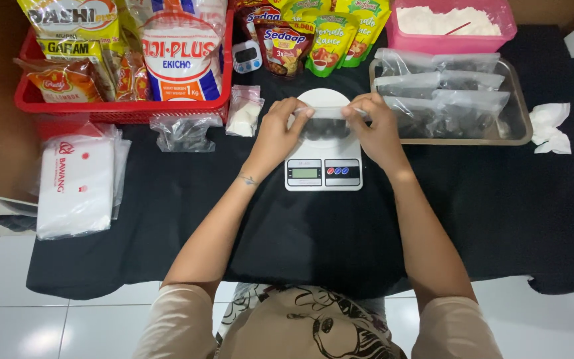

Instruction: Packaging and weighing small food items into plastic bags

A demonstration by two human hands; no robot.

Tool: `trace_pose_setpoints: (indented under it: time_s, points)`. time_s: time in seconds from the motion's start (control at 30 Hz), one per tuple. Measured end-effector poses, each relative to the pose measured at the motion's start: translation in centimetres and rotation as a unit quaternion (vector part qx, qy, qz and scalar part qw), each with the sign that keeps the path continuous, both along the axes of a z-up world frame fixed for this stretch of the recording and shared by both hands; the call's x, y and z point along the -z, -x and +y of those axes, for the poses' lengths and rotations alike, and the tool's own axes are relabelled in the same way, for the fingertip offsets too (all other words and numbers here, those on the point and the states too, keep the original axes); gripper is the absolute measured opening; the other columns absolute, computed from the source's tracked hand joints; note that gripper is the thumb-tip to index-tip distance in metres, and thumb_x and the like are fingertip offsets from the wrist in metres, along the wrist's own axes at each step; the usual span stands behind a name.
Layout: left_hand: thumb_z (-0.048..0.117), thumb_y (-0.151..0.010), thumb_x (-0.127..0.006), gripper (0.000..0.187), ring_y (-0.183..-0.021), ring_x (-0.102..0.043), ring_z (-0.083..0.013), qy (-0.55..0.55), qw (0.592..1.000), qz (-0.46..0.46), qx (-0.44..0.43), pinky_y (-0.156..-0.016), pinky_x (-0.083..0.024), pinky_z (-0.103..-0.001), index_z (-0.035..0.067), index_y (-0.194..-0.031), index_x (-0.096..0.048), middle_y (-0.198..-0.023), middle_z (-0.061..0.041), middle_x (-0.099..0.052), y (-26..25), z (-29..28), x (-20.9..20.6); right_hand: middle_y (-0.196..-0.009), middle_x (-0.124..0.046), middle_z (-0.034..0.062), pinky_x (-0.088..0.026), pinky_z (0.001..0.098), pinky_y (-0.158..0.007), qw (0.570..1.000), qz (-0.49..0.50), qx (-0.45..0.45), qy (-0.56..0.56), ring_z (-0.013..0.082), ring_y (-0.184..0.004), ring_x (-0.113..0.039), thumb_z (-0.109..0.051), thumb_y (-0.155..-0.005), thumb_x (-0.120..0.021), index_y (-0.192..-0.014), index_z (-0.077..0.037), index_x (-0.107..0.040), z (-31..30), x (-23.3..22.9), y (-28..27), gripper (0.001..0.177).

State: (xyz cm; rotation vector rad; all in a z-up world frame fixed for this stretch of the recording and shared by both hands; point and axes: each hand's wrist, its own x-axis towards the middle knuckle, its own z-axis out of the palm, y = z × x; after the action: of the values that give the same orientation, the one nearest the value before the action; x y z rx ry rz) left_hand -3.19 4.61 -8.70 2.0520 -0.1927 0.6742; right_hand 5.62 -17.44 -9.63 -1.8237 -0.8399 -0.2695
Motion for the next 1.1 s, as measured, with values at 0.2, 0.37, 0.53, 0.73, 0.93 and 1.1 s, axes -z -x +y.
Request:
trace_pose_setpoints:
  time_s: [0.2,0.37,0.53,0.73,0.93,1.1]
  points:
    - [0.033,-0.099,-0.072,0.014,-0.067,-0.057,-0.0135,0.108,0.991,0.077,-0.028,-0.065,-0.050,-0.031,0.020,-0.096,-0.074,-0.072,-0.001,-0.061,-0.7,0.0,1.1,-0.084,-0.065,0.0047,-0.046,0.0289,-0.071,0.987,0.153,0.025,-0.035,0.0120,-0.076,-0.058,-0.024,-0.107,-0.070,-0.094,-0.010,-0.073,0.4,0.0,1.1,0.019]
    - [0.027,-0.095,-0.077,0.010,-0.060,-0.053,-0.0075,0.194,0.976,0.100,-0.017,-0.060,-0.045,-0.022,0.017,-0.098,-0.075,-0.067,0.002,-0.066,-0.5,-0.2,0.2,-0.072,-0.050,-0.0045,-0.043,0.0247,-0.063,0.960,0.264,0.010,-0.097,0.0069,-0.069,-0.049,-0.028,-0.107,-0.067,-0.088,-0.011,-0.066,1.1,-1.5,2.3,0.025]
    - [0.022,-0.096,-0.076,0.013,-0.063,-0.047,-0.0041,0.249,0.964,0.087,0.013,-0.062,-0.041,-0.019,0.013,-0.105,-0.072,-0.069,0.003,-0.065,-0.7,-0.3,0.0,-0.070,-0.041,-0.0064,-0.043,0.0226,-0.060,0.928,0.338,-0.004,-0.156,0.0066,-0.064,-0.046,-0.026,-0.106,-0.066,-0.084,-0.011,-0.060,1.8,-4.5,4.5,0.027]
    - [0.023,-0.098,-0.076,0.014,-0.063,-0.050,-0.0023,0.249,0.964,0.090,0.012,-0.061,-0.041,-0.017,0.013,-0.107,-0.073,-0.074,0.001,-0.071,-0.3,-0.4,-0.5,-0.067,-0.043,-0.0030,-0.044,0.0219,-0.057,0.927,0.337,0.007,-0.164,0.0068,-0.061,-0.047,-0.030,-0.105,-0.069,-0.084,-0.008,-0.060,1.3,-4.6,4.4,0.031]
    - [0.026,-0.107,-0.061,0.021,-0.080,-0.059,-0.0063,0.276,0.958,0.077,0.021,-0.075,-0.046,-0.019,0.011,-0.119,-0.069,-0.090,-0.007,-0.077,0.3,-0.7,-2.1,-0.073,-0.041,-0.0052,-0.044,0.0214,-0.062,0.920,0.333,0.028,-0.203,0.0069,-0.065,-0.048,-0.030,-0.104,-0.069,-0.086,-0.011,-0.057,-1.2,-3.2,3.0,0.029]
    - [0.026,-0.111,-0.053,0.025,-0.088,-0.065,-0.0129,0.262,0.965,0.032,0.013,-0.079,-0.046,-0.024,0.012,-0.127,-0.063,-0.094,-0.011,-0.077,0.0,0.8,-1.9,-0.072,-0.054,-0.0070,-0.051,0.0206,-0.071,0.918,0.285,0.069,-0.267,0.0074,-0.074,-0.066,-0.032,-0.105,-0.066,-0.083,-0.015,-0.057,-3.0,-8.4,4.4,0.029]
